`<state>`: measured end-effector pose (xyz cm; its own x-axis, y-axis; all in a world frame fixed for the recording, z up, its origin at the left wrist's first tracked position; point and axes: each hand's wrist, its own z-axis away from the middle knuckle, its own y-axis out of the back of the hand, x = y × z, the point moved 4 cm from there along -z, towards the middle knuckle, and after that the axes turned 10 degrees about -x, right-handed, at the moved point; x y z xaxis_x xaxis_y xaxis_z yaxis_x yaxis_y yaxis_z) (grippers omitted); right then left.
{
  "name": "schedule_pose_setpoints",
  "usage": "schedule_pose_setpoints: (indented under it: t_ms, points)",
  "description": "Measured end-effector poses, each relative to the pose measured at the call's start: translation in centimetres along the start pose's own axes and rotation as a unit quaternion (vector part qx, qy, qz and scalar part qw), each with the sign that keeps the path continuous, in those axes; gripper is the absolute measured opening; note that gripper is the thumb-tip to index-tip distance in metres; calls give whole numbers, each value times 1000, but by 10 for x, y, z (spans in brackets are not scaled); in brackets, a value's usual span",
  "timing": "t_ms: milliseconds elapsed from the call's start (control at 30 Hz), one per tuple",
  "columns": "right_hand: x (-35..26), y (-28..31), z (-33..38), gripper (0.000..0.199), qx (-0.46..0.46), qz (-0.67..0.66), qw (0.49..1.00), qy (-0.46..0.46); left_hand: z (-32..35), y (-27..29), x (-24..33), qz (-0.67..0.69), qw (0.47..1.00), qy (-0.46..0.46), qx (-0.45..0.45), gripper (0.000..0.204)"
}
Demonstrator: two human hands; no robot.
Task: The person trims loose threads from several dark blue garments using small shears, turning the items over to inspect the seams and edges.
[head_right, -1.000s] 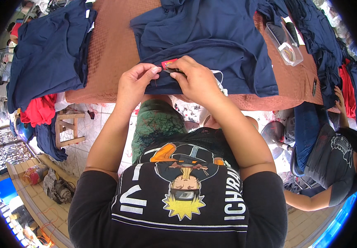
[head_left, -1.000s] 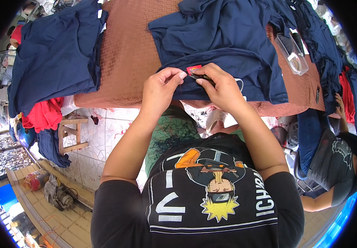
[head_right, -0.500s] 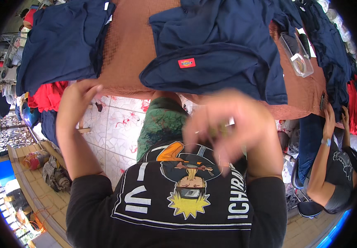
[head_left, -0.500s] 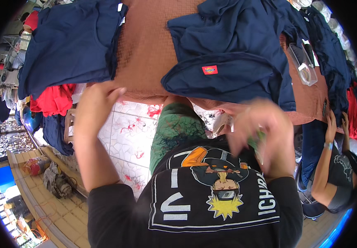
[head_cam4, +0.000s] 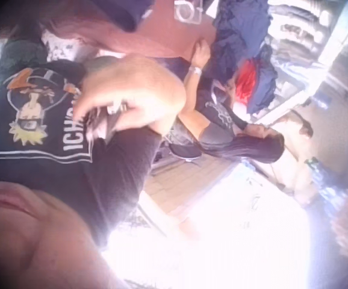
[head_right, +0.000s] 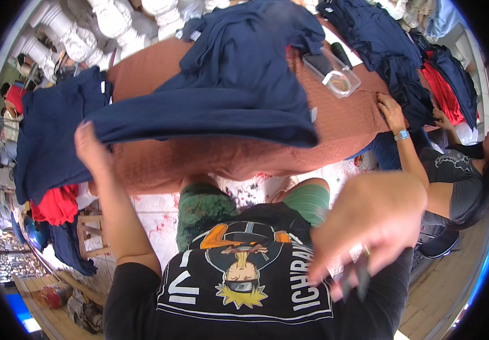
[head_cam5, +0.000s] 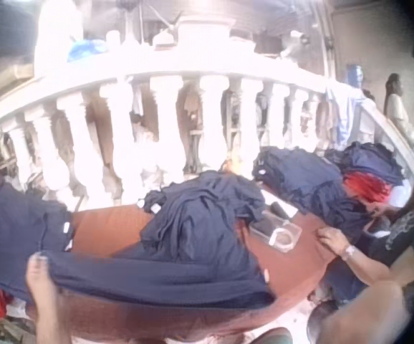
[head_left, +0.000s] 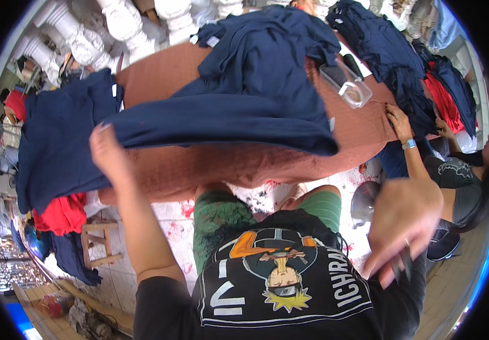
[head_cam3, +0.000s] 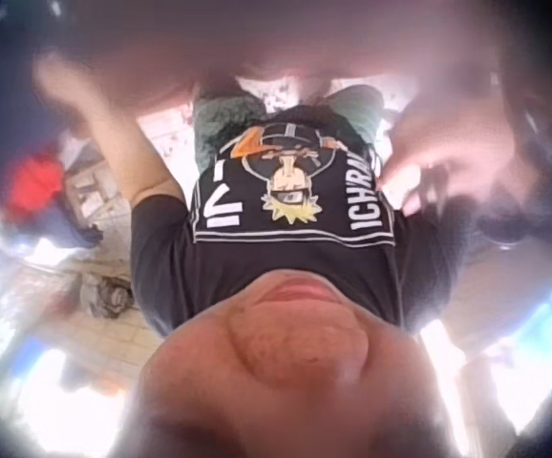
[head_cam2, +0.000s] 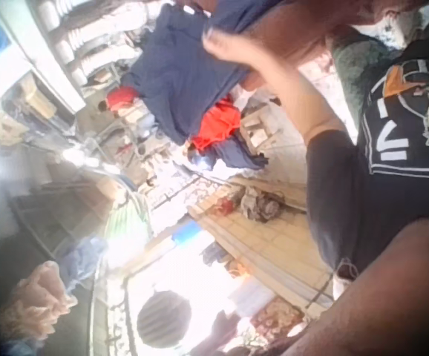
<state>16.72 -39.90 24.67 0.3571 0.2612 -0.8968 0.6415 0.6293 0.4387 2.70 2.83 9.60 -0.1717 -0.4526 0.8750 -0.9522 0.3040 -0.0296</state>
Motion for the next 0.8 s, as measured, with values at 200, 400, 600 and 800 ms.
schedule_pose_setpoints:
  t_ms: [200, 400, 600, 800]
  points:
    - [81, 47, 22, 27, 116, -9, 965, -236, -43, 44, 38, -93, 992, 71, -50, 59]
    - [145, 69, 52, 30, 206, 51, 914, -345, 127, -94, 233, 422, 689, -72, -585, 51]
    - [166, 41, 38, 29, 286, 11, 924, -255, 154, -81, 233, 520, 549, -64, -651, 48]
    - [163, 39, 51, 34, 285, 51, 903, -317, 148, -85, 219, 502, 557, -45, -660, 46]
